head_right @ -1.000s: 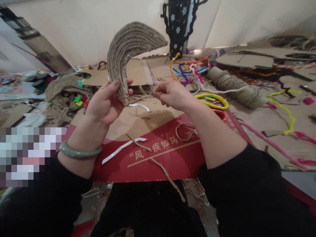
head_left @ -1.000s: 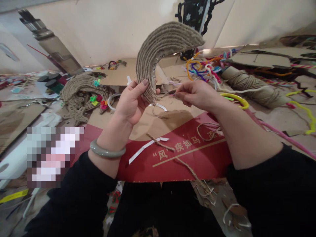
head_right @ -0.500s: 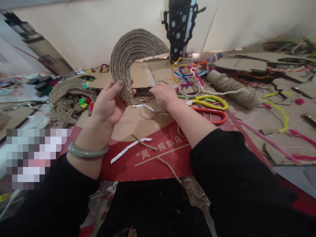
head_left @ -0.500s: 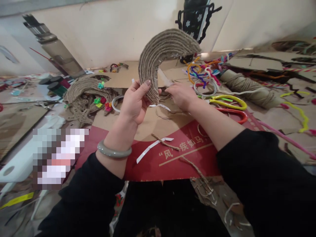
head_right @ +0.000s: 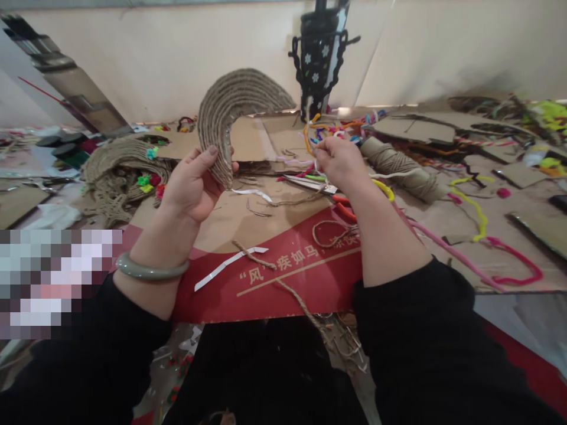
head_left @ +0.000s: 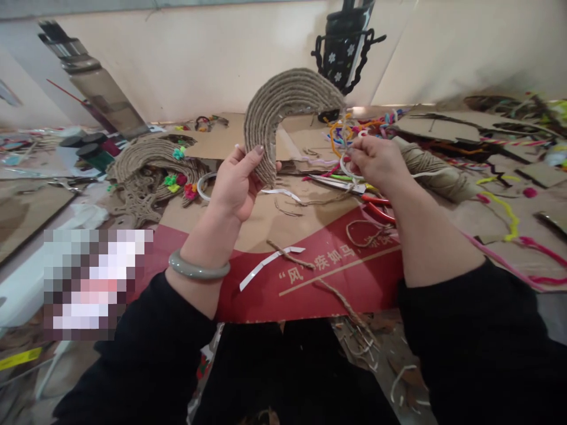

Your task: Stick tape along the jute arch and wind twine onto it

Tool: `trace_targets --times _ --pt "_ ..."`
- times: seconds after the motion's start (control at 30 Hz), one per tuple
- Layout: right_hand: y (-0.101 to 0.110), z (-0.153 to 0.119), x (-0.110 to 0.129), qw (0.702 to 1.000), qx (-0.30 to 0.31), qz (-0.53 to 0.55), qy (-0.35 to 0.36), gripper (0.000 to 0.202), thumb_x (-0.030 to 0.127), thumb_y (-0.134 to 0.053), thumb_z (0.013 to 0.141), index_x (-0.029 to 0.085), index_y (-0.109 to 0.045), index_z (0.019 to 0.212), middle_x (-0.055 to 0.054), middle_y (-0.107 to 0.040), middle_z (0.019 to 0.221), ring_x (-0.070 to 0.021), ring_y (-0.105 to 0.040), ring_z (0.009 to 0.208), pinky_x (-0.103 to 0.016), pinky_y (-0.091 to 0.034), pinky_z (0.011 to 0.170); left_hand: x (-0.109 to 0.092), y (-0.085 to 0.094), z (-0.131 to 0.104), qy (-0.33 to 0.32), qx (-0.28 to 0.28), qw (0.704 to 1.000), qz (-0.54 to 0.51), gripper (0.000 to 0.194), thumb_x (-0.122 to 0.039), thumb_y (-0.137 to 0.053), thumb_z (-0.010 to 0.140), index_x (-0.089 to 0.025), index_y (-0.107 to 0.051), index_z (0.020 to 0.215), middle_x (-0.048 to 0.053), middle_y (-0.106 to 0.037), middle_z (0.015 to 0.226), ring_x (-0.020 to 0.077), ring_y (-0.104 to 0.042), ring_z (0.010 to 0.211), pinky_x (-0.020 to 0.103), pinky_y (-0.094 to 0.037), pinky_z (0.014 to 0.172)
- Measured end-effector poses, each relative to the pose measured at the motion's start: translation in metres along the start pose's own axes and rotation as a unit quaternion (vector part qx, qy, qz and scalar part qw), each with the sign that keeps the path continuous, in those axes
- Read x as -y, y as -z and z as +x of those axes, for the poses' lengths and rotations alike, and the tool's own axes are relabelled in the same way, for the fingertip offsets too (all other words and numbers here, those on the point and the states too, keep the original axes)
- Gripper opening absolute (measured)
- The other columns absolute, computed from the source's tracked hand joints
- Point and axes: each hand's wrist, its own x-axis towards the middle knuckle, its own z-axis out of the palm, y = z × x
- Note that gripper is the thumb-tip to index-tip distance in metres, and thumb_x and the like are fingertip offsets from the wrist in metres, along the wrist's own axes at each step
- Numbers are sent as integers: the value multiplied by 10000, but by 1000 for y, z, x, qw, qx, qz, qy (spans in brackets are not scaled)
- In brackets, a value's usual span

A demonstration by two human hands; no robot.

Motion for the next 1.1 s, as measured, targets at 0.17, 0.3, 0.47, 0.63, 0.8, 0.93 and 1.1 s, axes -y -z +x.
trace_targets --times 0.17,0.3,0.47,0.63,0.8,0.93,1.1 --pt "10 1 -1 979 -47 187 -61 122 175 -548 894 204 -553 776 -6 -596 622 -115 -484 504 -300 -426 555 -2 2 1 4 16 1000 10 115 -248 -724 830 -217 -614 831 -21 -716 765 119 -717 667 213 -578 613" --pt "26 2 5 945 -121 284 -106 198 98 -559 905 212 -520 748 -2 -585 665 -86 -485 507 -291 -399 547 0 -4 -5 90 48 994 50 82 -164 -715 815 -161 -636 795 -12 -682 665 88 -656 528 177 -555 526" --pt "29 2 9 939 -121 302 -110 201 100 -568 908 211 -521 748 22 -566 655 -74 -463 454 -302 -384 523 14 -6 -13 199 133 961 141 165 -78 -748 746 -150 -659 865 29 -720 715 121 -667 524 236 -573 525" --pt "12 -7 14 949 -16 308 -60 80 153 -624 863 193 -596 799 16 -597 664 -84 -502 496 -289 -464 560 17 -2 -14 159 151 921 323 167 -164 -791 718 -168 -713 866 30 -697 650 116 -589 502 205 -408 458" --pt "-8 -26 33 950 108 294 -21 62 214 -616 870 193 -617 812 6 -626 692 -86 -559 552 -258 -505 577 13 -5 -16 -47 106 900 420 179 -347 -800 722 -180 -736 711 28 -694 655 139 -572 606 251 -410 570" --pt "-21 -37 46 935 168 311 18 31 179 -610 849 191 -630 870 13 -639 690 -87 -564 563 -256 -506 592 17 -13 -20 -113 75 931 338 197 -372 -744 773 -177 -732 755 20 -709 697 139 -581 658 263 -439 642" --pt "-28 -49 52 941 193 248 124 87 238 -611 859 203 -640 933 -2 -664 740 -130 -608 666 -275 -482 628 22 -20 -23 -65 97 967 228 132 -288 -737 785 -181 -698 719 6 -676 667 122 -586 642 254 -476 659"
